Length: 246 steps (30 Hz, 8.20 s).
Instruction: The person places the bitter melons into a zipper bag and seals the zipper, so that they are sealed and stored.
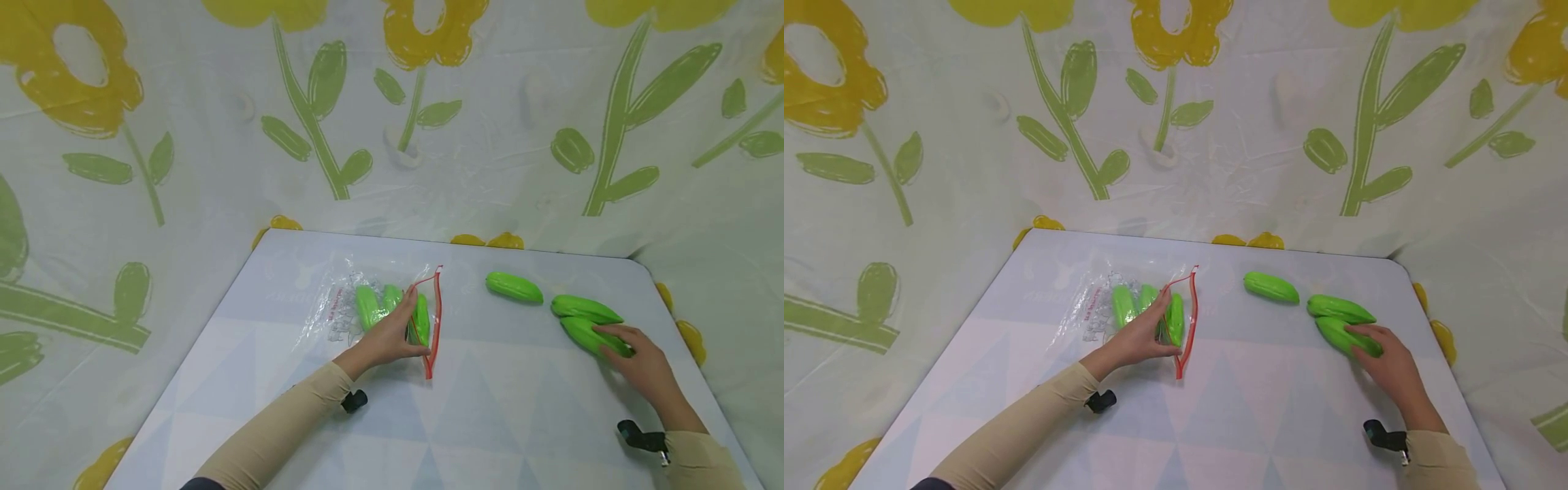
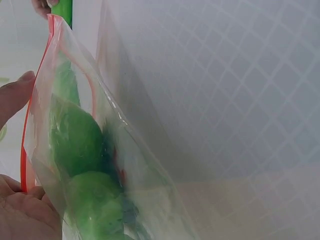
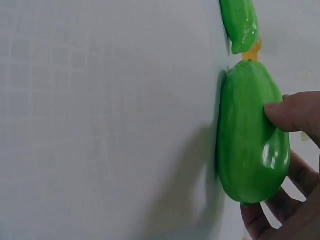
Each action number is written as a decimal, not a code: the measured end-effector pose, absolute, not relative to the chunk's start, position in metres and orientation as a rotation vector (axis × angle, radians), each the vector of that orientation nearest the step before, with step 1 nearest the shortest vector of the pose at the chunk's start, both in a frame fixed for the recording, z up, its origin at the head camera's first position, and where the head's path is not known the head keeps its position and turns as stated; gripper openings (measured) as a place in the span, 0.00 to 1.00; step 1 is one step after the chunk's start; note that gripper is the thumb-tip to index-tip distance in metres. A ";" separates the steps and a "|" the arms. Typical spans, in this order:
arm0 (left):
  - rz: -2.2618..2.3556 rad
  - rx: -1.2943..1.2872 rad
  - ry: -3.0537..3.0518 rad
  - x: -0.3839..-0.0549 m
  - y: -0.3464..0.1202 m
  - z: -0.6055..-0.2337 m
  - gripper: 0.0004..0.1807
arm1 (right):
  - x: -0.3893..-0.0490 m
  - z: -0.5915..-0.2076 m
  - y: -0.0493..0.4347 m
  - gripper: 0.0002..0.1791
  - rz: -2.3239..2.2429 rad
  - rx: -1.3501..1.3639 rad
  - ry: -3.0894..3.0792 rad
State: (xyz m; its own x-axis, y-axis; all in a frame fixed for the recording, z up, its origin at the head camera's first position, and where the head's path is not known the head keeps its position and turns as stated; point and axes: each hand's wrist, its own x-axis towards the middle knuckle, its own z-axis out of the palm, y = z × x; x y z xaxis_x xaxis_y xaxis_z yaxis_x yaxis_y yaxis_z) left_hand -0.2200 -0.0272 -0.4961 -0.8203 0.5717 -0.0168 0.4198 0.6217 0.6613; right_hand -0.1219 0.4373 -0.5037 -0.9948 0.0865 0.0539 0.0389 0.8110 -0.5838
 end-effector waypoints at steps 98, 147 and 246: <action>0.989 0.857 2.618 -0.219 -0.028 -0.496 0.67 | -0.185 -0.517 0.238 0.34 1.341 0.620 -2.823; 1.060 0.856 2.620 -0.217 -0.027 -0.491 0.67 | -0.202 -0.519 0.190 0.33 1.350 0.618 -2.952; 1.001 0.866 2.634 -0.217 -0.026 -0.498 0.68 | -0.175 -0.500 0.434 0.30 0.823 -0.144 -3.028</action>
